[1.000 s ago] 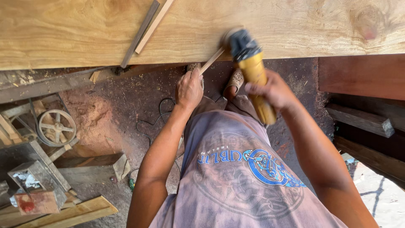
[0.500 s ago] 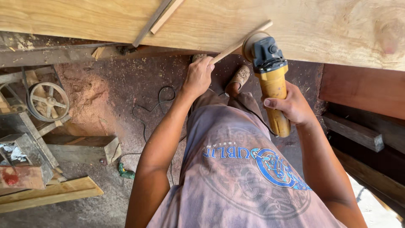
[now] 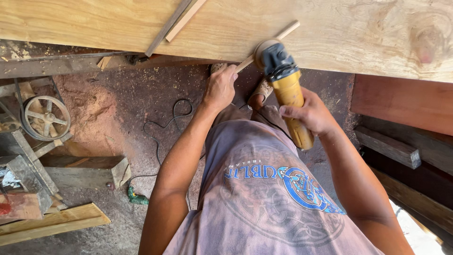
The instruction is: The person uses a handheld angle grinder with a sanding disc to smooth the surface of a long wooden plank on a workbench. They hold the plank with one hand and move the grinder along its length, generating sawdust. The person briefly pauses to reposition the plank and then resumes sanding.
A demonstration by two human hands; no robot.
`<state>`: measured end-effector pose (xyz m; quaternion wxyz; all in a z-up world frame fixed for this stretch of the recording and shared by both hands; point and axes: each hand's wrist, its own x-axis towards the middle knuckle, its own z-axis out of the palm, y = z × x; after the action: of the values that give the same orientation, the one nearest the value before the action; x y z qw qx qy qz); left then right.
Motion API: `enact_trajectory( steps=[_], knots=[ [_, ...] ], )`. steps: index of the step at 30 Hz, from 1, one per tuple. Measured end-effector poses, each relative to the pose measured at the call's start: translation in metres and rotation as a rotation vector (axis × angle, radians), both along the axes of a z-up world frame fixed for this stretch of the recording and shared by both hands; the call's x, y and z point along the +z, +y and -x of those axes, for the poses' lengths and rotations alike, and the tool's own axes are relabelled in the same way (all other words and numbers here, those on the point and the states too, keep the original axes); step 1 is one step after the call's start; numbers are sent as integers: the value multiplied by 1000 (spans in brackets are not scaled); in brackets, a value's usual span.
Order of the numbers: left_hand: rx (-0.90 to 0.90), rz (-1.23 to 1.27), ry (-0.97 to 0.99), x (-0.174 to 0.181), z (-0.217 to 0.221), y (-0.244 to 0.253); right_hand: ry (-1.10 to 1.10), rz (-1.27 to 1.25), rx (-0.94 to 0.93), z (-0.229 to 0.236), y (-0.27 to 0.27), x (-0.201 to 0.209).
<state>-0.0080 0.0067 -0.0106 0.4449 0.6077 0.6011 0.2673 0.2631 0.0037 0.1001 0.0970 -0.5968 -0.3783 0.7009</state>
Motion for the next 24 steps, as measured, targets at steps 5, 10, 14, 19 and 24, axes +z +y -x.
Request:
enact_trajectory(
  steps=[5,10,14,19,24],
  knots=[
    [59,-188,10,1,0,-5,120,14,-321,-32,11,-10],
    [90,-148,101,7,6,-2,196,-80,-363,-67,13,-3],
    [136,-75,93,2,0,-12,233,-96,-365,-75,-22,7],
    [229,135,88,-7,-7,2,253,-97,-427,-71,-27,2],
    [228,245,50,-10,-6,1,268,-67,-418,-77,-33,-2]
  ],
)
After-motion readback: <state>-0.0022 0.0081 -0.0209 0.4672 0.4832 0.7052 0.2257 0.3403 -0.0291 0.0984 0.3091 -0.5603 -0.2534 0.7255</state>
